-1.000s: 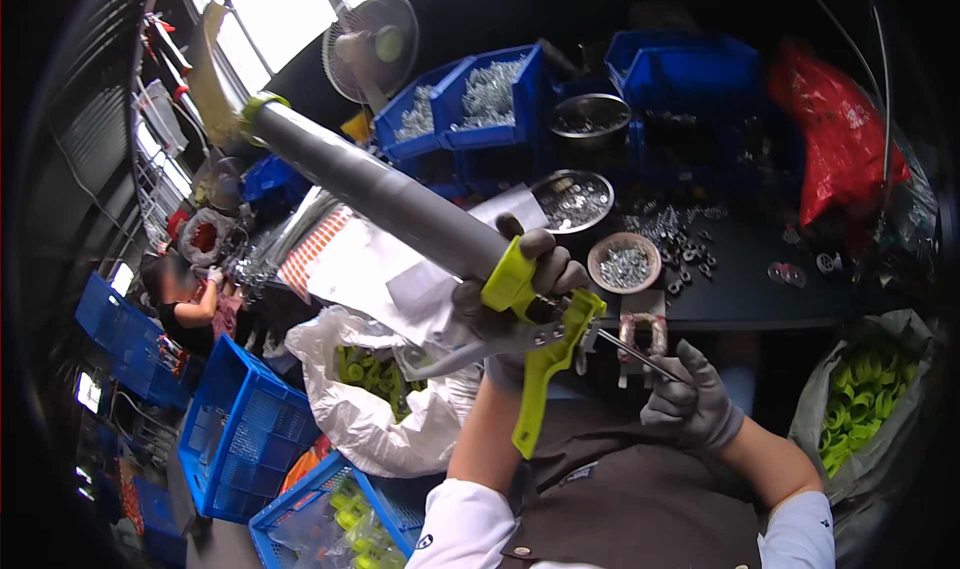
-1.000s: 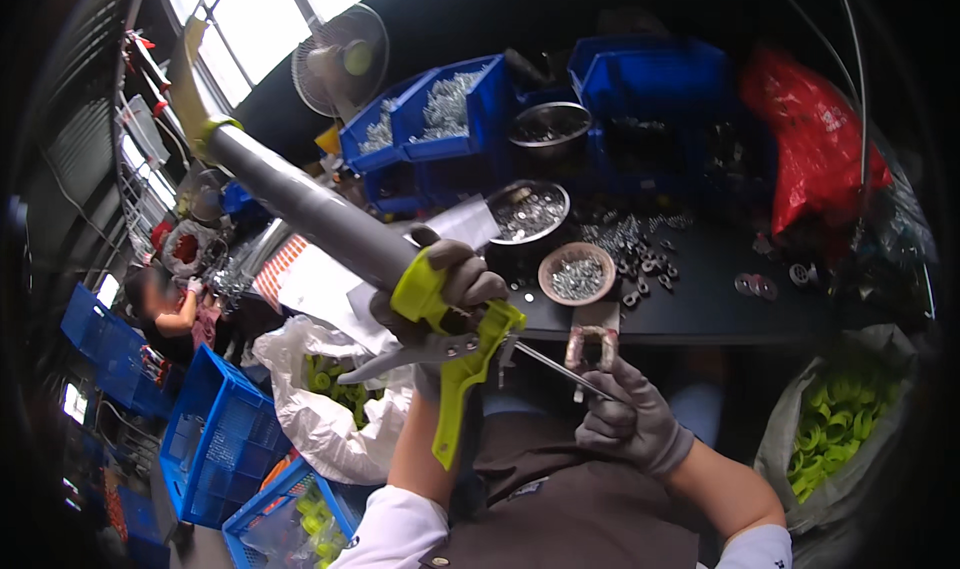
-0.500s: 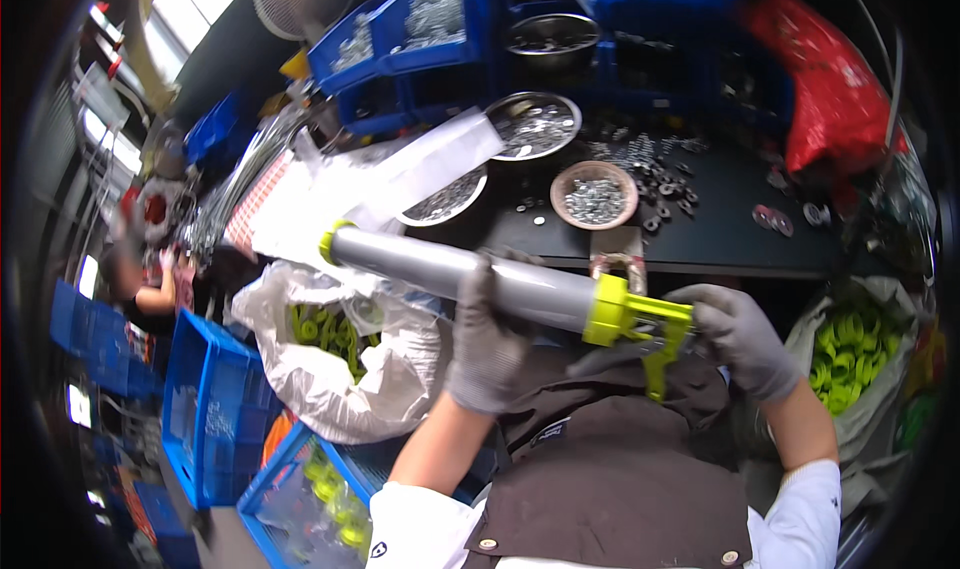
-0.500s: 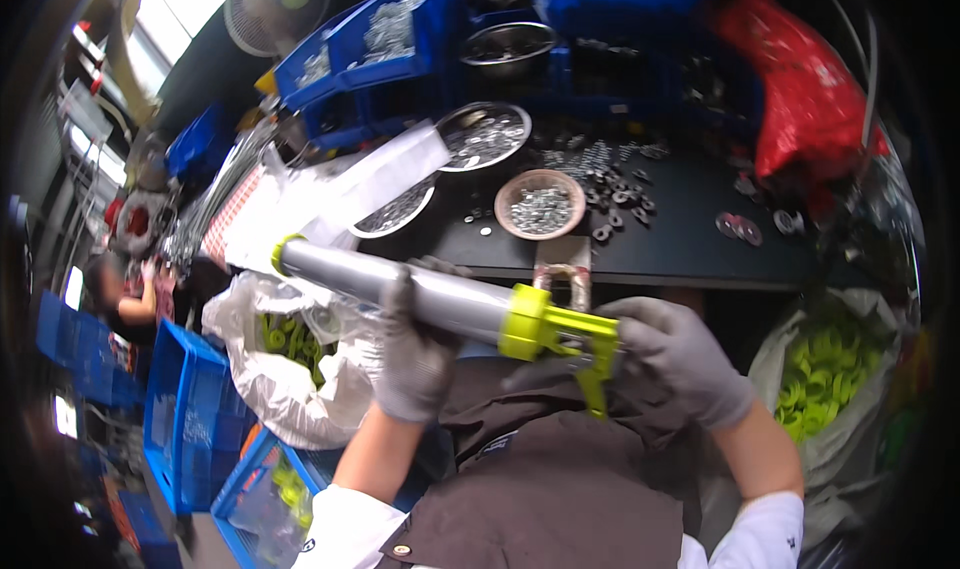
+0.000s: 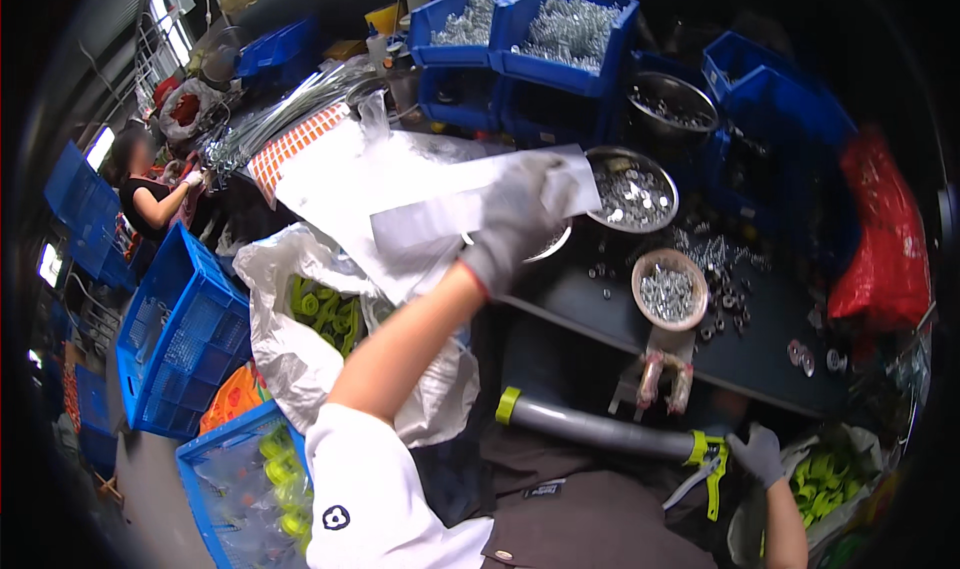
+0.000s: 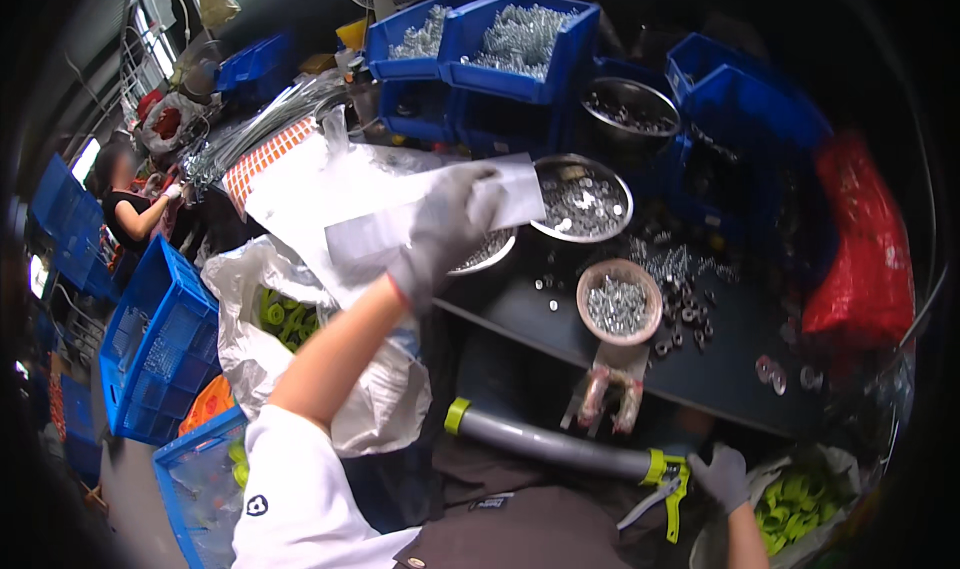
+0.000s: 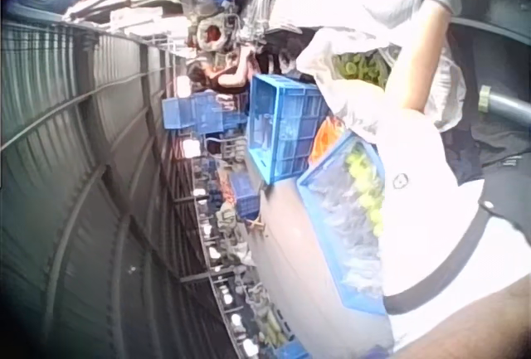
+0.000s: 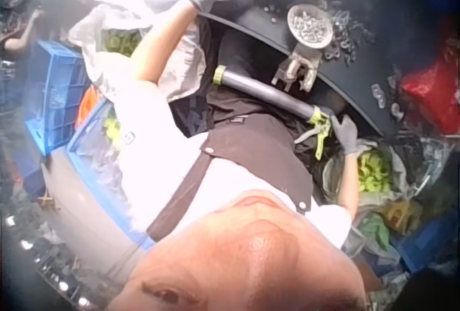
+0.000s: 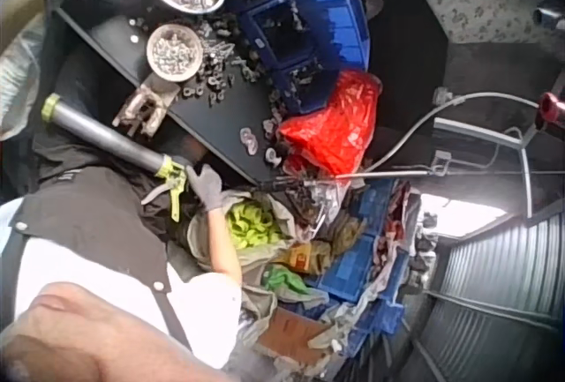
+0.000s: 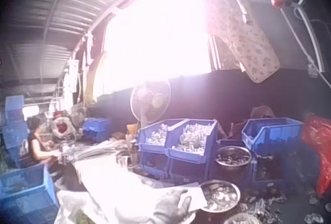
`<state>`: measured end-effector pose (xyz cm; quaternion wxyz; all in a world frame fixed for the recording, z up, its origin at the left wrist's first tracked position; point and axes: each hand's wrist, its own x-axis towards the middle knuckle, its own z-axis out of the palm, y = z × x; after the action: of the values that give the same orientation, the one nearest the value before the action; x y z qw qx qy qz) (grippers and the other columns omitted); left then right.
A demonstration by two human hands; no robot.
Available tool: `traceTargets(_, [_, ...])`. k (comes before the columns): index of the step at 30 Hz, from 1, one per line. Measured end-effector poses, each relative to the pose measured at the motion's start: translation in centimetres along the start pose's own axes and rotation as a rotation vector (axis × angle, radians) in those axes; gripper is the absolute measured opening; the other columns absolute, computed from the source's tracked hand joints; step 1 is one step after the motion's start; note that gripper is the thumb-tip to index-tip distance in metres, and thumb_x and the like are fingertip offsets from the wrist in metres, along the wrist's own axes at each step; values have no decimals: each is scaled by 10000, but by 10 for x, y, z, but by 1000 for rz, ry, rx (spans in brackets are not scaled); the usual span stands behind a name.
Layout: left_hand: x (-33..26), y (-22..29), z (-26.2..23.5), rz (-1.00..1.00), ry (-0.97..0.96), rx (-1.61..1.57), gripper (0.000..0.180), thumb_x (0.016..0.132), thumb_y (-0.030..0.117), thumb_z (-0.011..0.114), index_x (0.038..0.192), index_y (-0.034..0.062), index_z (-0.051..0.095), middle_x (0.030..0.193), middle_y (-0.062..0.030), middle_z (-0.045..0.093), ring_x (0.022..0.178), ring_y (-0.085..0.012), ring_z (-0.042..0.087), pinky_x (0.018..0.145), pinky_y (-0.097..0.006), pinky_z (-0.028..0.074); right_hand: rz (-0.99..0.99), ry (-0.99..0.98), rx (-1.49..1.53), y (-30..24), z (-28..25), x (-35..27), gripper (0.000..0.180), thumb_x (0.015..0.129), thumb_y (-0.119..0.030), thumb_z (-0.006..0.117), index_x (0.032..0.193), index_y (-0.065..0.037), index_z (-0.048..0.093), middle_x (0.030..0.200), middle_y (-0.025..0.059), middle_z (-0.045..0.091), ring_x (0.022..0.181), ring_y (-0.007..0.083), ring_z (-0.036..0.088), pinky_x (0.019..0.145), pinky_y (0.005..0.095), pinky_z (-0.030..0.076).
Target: The person assembles caulking guns by attaching components, driving screws with a power screwdriver, connecting the barrel, affixing a label sticker to the tube, and placing the assembled tool into a plastic bag before storing it in a crate.
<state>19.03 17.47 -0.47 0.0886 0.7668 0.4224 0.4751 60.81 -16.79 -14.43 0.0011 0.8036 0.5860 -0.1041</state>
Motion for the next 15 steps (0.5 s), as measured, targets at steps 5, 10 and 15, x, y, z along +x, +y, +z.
traceTargets(5, [91, -173, -33, -439, -588, 532, 585, 914, 565, 409, 1246, 122, 601, 1331, -207, 514, 1238, -365, 475, 1057, -444, 343, -206, 267, 167, -46, -49, -1, 233, 693, -211, 693, 827, -41, 609, 761, 139, 611, 738, 356, 594, 688, 447, 455])
traceTargets(10, [113, -148, -47, -663, -886, 101, 781, 809, 690, 502, 1333, 112, 541, 1363, -168, 511, 1243, -318, 480, 1070, -367, 329, -398, 321, 298, -121, -110, 4, 107, 632, -67, 641, 728, -95, 603, 649, 74, 583, 634, 288, 581, 594, 392, 421])
traceTargets(15, [101, -170, -67, -536, -1006, 223, 682, 790, 562, 646, 1216, 30, 620, 1237, -148, 599, 1162, -255, 541, 990, -328, 401, -982, 351, 310, -209, -161, 95, 207, 609, -80, 713, 778, -123, 602, 696, 12, 615, 621, 239, 596, 601, 368, 443])
